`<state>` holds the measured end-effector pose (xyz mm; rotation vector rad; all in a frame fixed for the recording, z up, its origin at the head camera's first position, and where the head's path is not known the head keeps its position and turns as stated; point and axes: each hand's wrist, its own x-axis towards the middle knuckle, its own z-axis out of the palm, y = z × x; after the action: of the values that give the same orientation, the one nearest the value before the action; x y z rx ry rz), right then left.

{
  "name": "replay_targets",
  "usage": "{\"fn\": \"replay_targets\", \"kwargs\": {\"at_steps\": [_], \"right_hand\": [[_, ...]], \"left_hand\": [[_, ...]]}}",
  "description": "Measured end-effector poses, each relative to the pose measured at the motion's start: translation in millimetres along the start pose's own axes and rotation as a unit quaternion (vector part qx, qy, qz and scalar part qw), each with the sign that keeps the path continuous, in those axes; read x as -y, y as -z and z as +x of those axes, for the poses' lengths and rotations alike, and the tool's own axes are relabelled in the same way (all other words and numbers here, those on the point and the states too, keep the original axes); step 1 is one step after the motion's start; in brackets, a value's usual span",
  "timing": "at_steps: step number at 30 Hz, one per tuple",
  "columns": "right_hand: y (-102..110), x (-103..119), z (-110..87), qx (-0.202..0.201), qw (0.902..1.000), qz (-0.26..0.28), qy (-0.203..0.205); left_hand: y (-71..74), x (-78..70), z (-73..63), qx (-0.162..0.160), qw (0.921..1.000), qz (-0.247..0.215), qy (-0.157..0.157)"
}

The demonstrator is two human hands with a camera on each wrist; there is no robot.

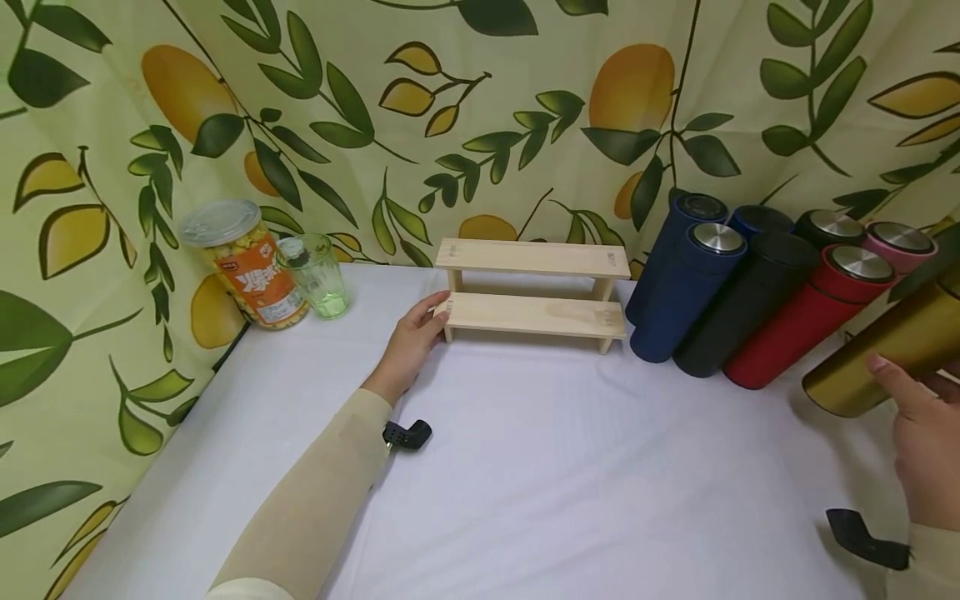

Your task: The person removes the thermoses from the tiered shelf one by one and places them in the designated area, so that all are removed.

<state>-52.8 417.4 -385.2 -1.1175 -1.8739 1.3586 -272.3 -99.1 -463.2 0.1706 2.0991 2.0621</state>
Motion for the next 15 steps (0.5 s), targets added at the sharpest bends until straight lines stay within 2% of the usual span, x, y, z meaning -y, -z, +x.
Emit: {"fn": "replay_targets", "kwargs": {"at_steps": [5,11,15], "right_hand": [[-3,-12,11.0,0.0,0.9998,0.012,-0.017],[-8,-20,19.6,0.016,0.9994,-0.011,0.027],[-12,-24,23.2,0.026,0.9992,-0.017,0.026]], "left_hand": [[-1.1,-0.1,-1.5,-0.001,1.0,-0.003,-0.003],[-1.8,-0.5,-2.2,0.002,1.0,-0.004,-0.009],[-1.1,-0.5,-2.2,0.001,0.9999,-0.004,-0.01]]}}
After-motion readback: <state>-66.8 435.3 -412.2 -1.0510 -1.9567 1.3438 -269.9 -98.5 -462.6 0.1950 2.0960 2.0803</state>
